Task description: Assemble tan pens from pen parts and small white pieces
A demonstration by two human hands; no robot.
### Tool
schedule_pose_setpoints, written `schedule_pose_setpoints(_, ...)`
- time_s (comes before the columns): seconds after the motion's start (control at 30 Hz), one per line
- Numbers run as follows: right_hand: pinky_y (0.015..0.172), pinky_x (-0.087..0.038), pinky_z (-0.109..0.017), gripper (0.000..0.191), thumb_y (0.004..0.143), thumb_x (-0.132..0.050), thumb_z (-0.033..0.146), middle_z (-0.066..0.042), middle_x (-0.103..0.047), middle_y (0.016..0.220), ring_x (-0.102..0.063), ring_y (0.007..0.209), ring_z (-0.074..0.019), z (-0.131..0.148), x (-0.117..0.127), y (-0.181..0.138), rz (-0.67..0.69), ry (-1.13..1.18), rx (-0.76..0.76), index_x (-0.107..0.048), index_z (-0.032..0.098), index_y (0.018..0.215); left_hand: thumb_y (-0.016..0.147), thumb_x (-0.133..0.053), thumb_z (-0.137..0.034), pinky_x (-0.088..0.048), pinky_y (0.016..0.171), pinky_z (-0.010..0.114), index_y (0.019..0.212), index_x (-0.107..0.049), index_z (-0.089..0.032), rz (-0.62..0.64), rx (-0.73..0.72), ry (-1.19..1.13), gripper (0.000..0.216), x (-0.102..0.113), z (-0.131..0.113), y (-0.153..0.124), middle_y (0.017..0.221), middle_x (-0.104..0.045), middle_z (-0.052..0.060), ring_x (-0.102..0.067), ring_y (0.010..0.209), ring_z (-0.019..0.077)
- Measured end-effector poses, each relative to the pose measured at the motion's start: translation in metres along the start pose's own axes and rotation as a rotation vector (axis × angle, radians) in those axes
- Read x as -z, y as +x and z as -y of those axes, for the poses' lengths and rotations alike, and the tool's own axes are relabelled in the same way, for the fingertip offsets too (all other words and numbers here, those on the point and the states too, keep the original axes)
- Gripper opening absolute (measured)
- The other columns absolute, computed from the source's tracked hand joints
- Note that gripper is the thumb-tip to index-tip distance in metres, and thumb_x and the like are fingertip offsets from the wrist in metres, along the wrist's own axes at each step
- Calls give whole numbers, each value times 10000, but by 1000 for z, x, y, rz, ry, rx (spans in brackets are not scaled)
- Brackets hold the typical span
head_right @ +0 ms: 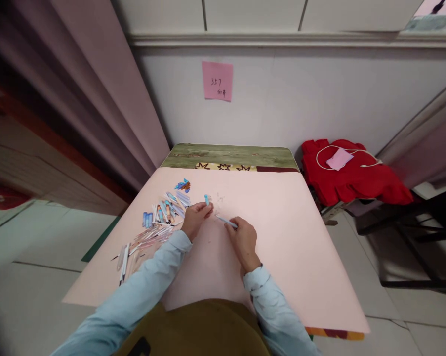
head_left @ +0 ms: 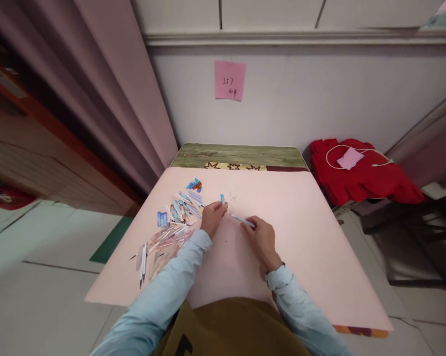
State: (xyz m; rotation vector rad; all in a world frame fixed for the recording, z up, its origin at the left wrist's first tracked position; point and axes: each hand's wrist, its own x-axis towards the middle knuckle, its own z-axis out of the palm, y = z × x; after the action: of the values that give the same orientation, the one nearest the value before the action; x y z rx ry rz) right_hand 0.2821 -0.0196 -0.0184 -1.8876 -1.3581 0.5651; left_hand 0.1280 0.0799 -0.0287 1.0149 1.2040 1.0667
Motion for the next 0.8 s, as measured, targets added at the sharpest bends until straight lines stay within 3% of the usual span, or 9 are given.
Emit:
schedule_pose_setpoints(0.1, 670, -405, -296, 187, 848, -618, 336, -35, -706, 849, -614, 715, -184, 6, 5, 4, -55, -72, 99, -736, 253, 967, 648, -758, -336, -449, 647, 246, 840, -747, -161, 22, -84, 66, 260, 4, 1, 2, 650, -655, -7, -589, 637, 133)
schedule_pose_setpoints(0.2, 679, -418, -294, 193, 856, -589, 287, -39, -684, 834, -599, 698, -171, 13, 7, 9, -70, -57, 179, -733, 235, 974, 667, -727, -341, -440, 636, 249, 861, -732, -159, 32, -128, 120, 267, 8, -1, 3, 663, -663, 0, -577, 632, 140)
schedule_pose_setpoints(0.33, 664, -427, -292, 177, 833, -574, 259, -29, -665, 781, -583, 666, -166, 20, 6, 11, -55, -21, 186, -729, 229, 914, 699, -700, -340, -430, 632, 242, 841, -696, -170, 15, -157, 170, 221, 14, -11, 1, 710, -684, 13, -596, 675, 151)
schedule_pose_setpoints(0.5, 663, -441, -290, 201, 837, -564, 284, -29, -660, 787, -571, 635, -153, 24, 8, 5, -146, 54, 199, -718, 213, 946, 723, -699, -344, -408, 545, 230, 816, -612, -192, -16, -147, 122, 199, 18, -26, -6, 700, -667, 12, -599, 628, 145)
schedule_pose_setpoints(0.6, 660, -444, -295, 207, 838, -560, 305, -37, -660, 779, -565, 625, -157, 26, 8, 2, -158, 56, 188, -718, 212, 936, 739, -708, -383, -419, 522, 229, 820, -606, -190, 110, -112, 113, 234, 13, -25, -15, 692, -641, 12, -606, 608, 142)
schedule_pose_setpoints(0.7, 648, -438, -291, 197, 839, -578, 322, -30, -650, 753, -555, 618, -157, 29, 9, -1, -141, 70, 194, -721, 218, 925, 773, -691, -434, -499, 623, 263, 845, -600, -182, 249, -97, 64, 278, 2, -19, -22, 785, -659, 32, -641, 667, 144)
schedule_pose_setpoints(0.8, 636, -433, -285, 196, 852, -602, 360, -25, -648, 762, -539, 603, -148, 33, 17, -6, -144, 130, 198, -720, 222, 926, 807, -661, -481, -526, 695, 292, 843, -579, -178, 292, -138, 33, 316, -4, -22, -26, 869, -668, 50, -644, 697, 139)
